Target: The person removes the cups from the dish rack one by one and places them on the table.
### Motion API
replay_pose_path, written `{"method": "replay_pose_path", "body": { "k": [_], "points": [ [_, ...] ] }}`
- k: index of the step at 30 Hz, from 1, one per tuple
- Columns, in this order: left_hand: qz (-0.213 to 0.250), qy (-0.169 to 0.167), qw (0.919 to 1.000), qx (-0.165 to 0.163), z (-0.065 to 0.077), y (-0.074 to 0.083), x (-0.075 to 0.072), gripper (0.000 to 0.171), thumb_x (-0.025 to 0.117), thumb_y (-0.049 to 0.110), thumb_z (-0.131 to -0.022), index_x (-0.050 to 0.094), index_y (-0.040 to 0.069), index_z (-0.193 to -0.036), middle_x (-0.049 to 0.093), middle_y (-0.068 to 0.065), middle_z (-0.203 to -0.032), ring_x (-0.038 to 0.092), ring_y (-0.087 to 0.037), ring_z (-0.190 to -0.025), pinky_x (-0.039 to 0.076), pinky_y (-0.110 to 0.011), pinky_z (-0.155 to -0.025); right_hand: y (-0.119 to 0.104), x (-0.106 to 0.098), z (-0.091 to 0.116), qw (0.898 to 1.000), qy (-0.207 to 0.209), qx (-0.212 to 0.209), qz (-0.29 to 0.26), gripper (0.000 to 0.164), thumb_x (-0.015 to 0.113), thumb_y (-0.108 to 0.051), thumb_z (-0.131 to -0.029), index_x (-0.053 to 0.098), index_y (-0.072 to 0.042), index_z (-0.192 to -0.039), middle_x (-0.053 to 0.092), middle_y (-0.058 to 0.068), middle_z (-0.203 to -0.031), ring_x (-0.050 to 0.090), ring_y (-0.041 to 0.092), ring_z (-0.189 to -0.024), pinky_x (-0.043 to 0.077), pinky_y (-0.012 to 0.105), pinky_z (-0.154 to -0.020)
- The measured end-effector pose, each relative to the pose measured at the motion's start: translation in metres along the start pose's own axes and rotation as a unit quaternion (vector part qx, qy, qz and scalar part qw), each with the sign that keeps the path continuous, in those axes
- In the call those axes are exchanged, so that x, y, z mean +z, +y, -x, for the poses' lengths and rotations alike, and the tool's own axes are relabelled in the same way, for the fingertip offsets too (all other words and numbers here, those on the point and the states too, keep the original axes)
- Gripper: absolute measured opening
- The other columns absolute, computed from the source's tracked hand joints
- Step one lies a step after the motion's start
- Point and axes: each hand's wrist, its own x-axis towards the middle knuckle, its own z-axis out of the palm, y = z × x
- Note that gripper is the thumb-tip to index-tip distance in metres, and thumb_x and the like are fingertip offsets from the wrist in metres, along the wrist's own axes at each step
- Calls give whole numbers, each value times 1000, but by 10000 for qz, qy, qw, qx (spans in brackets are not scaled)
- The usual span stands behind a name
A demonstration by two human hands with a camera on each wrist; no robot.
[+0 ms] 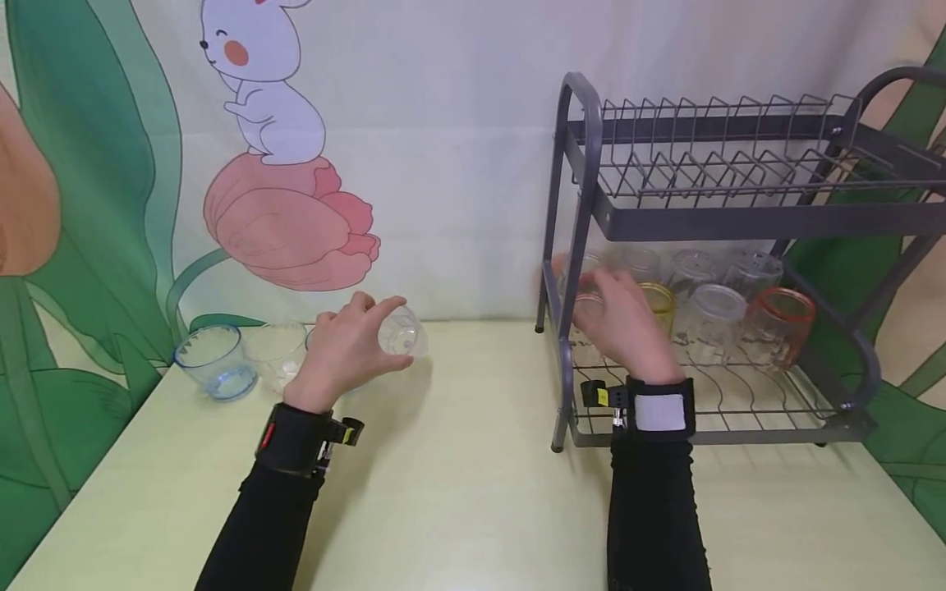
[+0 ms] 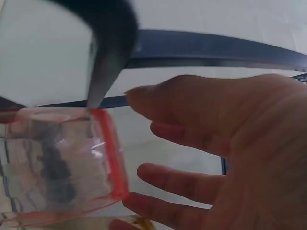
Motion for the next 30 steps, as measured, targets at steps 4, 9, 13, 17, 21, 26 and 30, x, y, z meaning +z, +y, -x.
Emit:
{"method": "replay_pose_path", "body": {
  "k": [4, 9, 13, 17, 21, 26, 30],
  "points": [
    [-119, -73, 9999, -83, 0, 1, 8, 74, 81, 40, -72, 54, 20, -138, 54, -16, -113, 58, -33, -97, 40, -56, -84, 6, 5, -3, 9992, -384, 89, 58, 47, 66, -17, -94, 51, -3, -135, 42, 28, -136, 45, 41, -118, 45, 58, -88],
    [-201, -182, 9996, -111, 1, 1, 16, 73, 81, 40, -72, 56, 19, -137, 54, -17, -111, 59, -35, -97, 39, -59, -86, 9, 13, -6, 9979, -571, -6, 293, 44, 66, -13, -92, 53, 1, -132, 40, 29, -140, 38, 43, -130, 39, 59, -100],
    [-305, -267, 9992, -27, -3, 3, 21, 73, 81, 38, -72, 56, 19, -137, 54, -17, -111, 58, -36, -99, 37, -61, -88, 10, 15, -5, 9967, -667, 238, 402, 52, 67, -16, -93, 47, 1, -138, 36, 28, -141, 41, 43, -126, 41, 59, -98],
    [-407, -421, 9983, 37, -7, 2, 24, 75, 81, 39, -73, 54, 19, -140, 54, -18, -114, 56, -36, -104, 35, -63, -91, 11, 13, -2, 9961, -662, 487, 325, 54, 66, -20, -93, 46, -2, -140, 36, 27, -138, 47, 40, -116, 48, 56, -88],
    [-419, -557, 9976, -30, -10, 0, 24, 76, 81, 41, -73, 53, 20, -141, 54, -17, -116, 56, -34, -106, 32, -66, -94, 11, 14, -2, 9957, -680, 519, 343, 58, 66, -21, -93, 44, -3, -143, 35, 26, -141, 45, 42, -121, 46, 58, -91],
    [-389, -670, 9969, -108, -14, -1, 23, 76, 79, 42, -74, 52, 20, -141, 54, -17, -117, 57, -34, -104, 26, -70, -97, 12, 15, -5, 9960, -620, 427, 476, 63, 69, -18, -90, 42, 1, -144, 34, 28, -146, 36, 44, -131, 38, 61, -100],
    [-436, -715, 9961, -277, -18, 2, 23, 74, 78, 40, -74, 53, 20, -140, 54, -18, -117, 56, -37, -106, 25, -71, -97, 13, 14, -4, 9966, -587, 406, 417, 63, 69, -18, -90, 41, 1, -144, 33, 28, -146, 34, 44, -133, 37, 61, -101]
  ]
}}
